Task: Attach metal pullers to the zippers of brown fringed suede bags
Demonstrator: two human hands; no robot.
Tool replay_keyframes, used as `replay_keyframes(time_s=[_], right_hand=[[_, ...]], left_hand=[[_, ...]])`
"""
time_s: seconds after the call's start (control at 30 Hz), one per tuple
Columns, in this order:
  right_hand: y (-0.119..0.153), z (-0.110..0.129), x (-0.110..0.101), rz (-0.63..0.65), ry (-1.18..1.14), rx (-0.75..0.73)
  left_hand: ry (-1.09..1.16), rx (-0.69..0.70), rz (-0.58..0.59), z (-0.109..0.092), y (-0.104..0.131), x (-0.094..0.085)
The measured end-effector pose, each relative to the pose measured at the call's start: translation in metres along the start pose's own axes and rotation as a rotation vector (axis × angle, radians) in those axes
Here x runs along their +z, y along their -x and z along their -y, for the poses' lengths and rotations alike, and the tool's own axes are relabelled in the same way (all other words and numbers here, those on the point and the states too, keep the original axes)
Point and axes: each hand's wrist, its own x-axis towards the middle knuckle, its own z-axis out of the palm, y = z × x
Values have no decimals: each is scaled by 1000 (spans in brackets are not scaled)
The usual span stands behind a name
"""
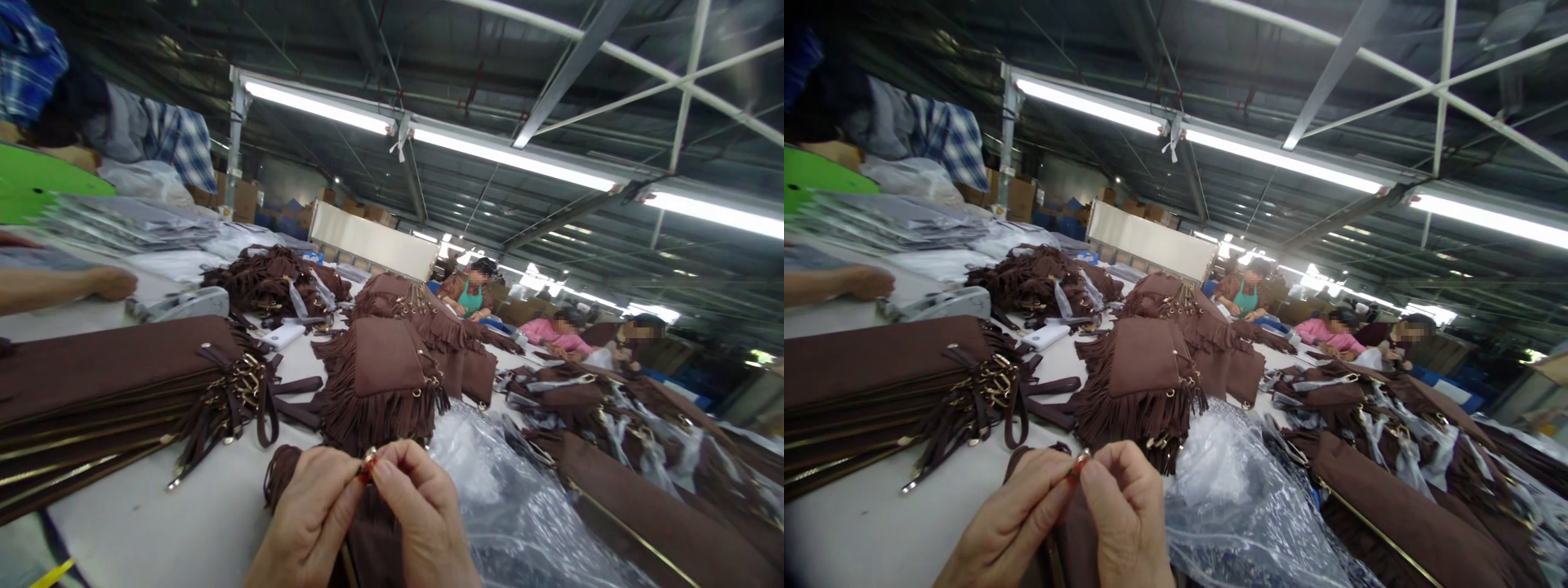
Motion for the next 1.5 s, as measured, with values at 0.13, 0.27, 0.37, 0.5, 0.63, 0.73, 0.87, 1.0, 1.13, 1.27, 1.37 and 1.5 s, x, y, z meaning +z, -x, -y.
replay_keyframes(time_s=[0.13, 0.27, 0.37, 0.5, 0.63, 0.73, 0.87, 1.0, 1.13, 1.27, 1.37, 1.5], right_hand=[[7, 6, 4, -18, -142, 40], [15, 23, 5, -131, -57, -34], [16, 23, -1, -152, 29, -60], [10, 5, -1, -132, 68, -1], [5, -6, 12, -95, -1, 61], [2, -7, 20, -155, 75, 83], [11, -5, 34, -140, 112, -22], [24, 8, 44, -82, 80, -111], [19, 10, 23, -207, 38, -54], [18, -10, -2, -283, 36, 41], [26, -23, -7, -251, 36, 112], [44, -29, -11, -189, 80, 149]], left_hand=[[-308, 155, -54, 7, 3, 5], [-454, 165, -115, 17, 5, 5], [-446, 198, -132, 19, 3, 1], [-397, 172, -119, 16, 2, -3], [-386, 178, -118, 16, 6, -3], [-396, 179, -101, 20, 12, -1], [-480, 232, -108, 31, 18, 3], [-527, 222, -104, 40, 21, 3], [-441, 96, -122, 39, 19, -4], [-370, 18, -139, 33, 16, -8], [-319, -104, -145, 29, 14, -8], [-309, -244, -129, 37, 11, -23]])
